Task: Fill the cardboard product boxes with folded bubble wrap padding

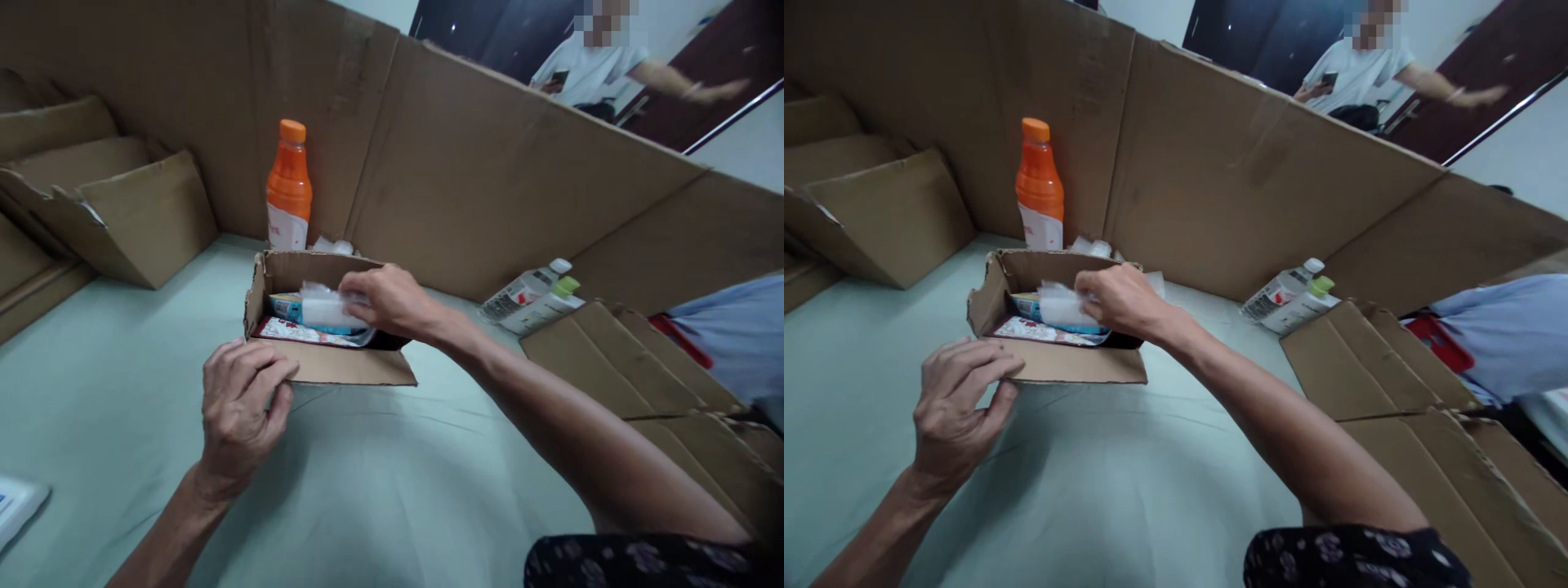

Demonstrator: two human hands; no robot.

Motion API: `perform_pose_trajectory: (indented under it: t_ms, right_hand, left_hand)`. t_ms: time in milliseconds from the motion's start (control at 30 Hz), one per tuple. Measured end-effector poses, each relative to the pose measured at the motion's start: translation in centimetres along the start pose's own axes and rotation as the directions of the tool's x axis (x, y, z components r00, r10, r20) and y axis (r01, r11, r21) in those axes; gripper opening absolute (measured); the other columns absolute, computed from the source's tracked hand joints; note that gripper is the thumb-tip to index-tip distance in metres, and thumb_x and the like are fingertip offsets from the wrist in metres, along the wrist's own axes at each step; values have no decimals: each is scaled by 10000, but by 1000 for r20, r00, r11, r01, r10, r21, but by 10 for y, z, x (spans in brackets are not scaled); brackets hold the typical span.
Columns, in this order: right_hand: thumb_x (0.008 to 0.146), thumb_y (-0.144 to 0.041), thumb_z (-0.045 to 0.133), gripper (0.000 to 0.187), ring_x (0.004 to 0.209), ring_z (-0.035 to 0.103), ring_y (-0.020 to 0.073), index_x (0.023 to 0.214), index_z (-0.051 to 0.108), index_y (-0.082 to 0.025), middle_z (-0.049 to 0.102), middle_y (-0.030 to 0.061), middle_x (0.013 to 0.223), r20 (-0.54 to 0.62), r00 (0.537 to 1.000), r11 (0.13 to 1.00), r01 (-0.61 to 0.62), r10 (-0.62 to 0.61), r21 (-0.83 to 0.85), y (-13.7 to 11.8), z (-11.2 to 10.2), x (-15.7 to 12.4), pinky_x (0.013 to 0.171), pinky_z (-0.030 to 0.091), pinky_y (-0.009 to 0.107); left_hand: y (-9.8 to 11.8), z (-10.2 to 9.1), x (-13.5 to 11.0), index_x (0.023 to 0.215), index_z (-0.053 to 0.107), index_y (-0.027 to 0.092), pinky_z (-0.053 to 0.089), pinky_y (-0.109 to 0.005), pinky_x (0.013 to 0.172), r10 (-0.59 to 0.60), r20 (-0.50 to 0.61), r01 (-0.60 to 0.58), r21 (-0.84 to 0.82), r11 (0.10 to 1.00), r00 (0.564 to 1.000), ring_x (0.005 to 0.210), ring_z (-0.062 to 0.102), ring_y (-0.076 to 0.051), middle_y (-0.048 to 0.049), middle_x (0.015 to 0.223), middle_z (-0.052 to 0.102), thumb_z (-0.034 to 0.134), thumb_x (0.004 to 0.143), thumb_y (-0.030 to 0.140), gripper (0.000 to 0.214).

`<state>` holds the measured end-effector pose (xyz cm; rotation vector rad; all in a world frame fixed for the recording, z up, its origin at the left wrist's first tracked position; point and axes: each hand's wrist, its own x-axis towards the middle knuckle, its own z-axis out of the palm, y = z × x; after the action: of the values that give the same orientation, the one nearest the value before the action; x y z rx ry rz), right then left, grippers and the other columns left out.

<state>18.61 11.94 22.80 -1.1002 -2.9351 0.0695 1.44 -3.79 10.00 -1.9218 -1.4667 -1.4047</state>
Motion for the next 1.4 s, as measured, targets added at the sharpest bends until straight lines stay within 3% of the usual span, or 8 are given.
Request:
perform_pose_trajectory:
  t_ms: [167,467,633,700,800,933,1067,1400]
  right_hand:
    - [850,-151,601,226,879,738,289,955,801,-146,793,150,931,373,927,966,60,39,-251,-15,22,35,713,464,342]
    - [897,-197,601,193,1006,699,308,985,756,-124,771,169,1034,86,995,927,80,-52,-366,-10,18,15,885,394,425]
    - [940,-294,591,170,948,681,233,999,717,-198,762,69,1010,-552,820,989,-122,149,85,28,4,-76,896,430,404]
    - [919,-323,611,169,893,688,223,991,707,-204,756,60,965,-575,754,937,-154,317,314,41,26,-117,858,482,399]
    - [855,-372,676,444,985,687,243,1268,624,-219,714,105,1203,-383,802,796,-179,458,578,39,80,-146,844,541,413]
    - [794,-372,698,673,1127,629,284,1420,496,-231,623,134,1356,-210,892,688,-142,401,711,9,127,-116,853,555,431]
    - [782,-349,669,672,1132,611,289,1413,482,-216,631,122,1319,-257,871,637,-80,418,766,1,119,-87,875,546,434]
    - [870,-356,662,528,907,679,276,1363,528,-226,662,131,1216,-405,619,669,-276,673,690,-40,143,-224,739,606,443]
  left_hand:
    - [-5,1,0,1026,654,190,465,-530,1015,-17,18,17,-30,999,1000,1010,645,-270,-76,968,677,652,814,17,274]
    - [9,-13,-1,1433,512,198,429,-516,1116,-275,-111,272,-45,961,955,1345,496,-328,-173,1419,530,715,809,113,662]
    - [-6,-22,-9,1475,473,270,473,-540,1091,-637,38,622,-268,736,770,1275,580,-316,-114,1438,560,726,829,301,694]
    - [-17,-19,-15,1472,470,275,474,-550,1093,-725,167,728,-343,593,669,1285,578,-317,-110,1465,550,726,818,364,708]
    - [-27,-8,-22,1455,475,264,454,-544,1118,-750,283,784,-400,475,598,1366,511,-326,-114,1530,489,751,769,387,749]
    - [-31,8,-23,1408,513,218,472,-517,1094,-742,342,793,-451,409,577,1315,546,-320,-132,1418,574,758,728,379,741]
    - [-24,22,-8,1363,534,184,526,-454,1014,-774,263,780,-460,424,576,1216,603,-290,-129,1308,630,752,705,354,713]
    - [51,17,-30,1406,504,189,501,-472,1069,-612,527,803,-456,383,590,1240,608,-280,-131,1375,617,697,771,355,684]
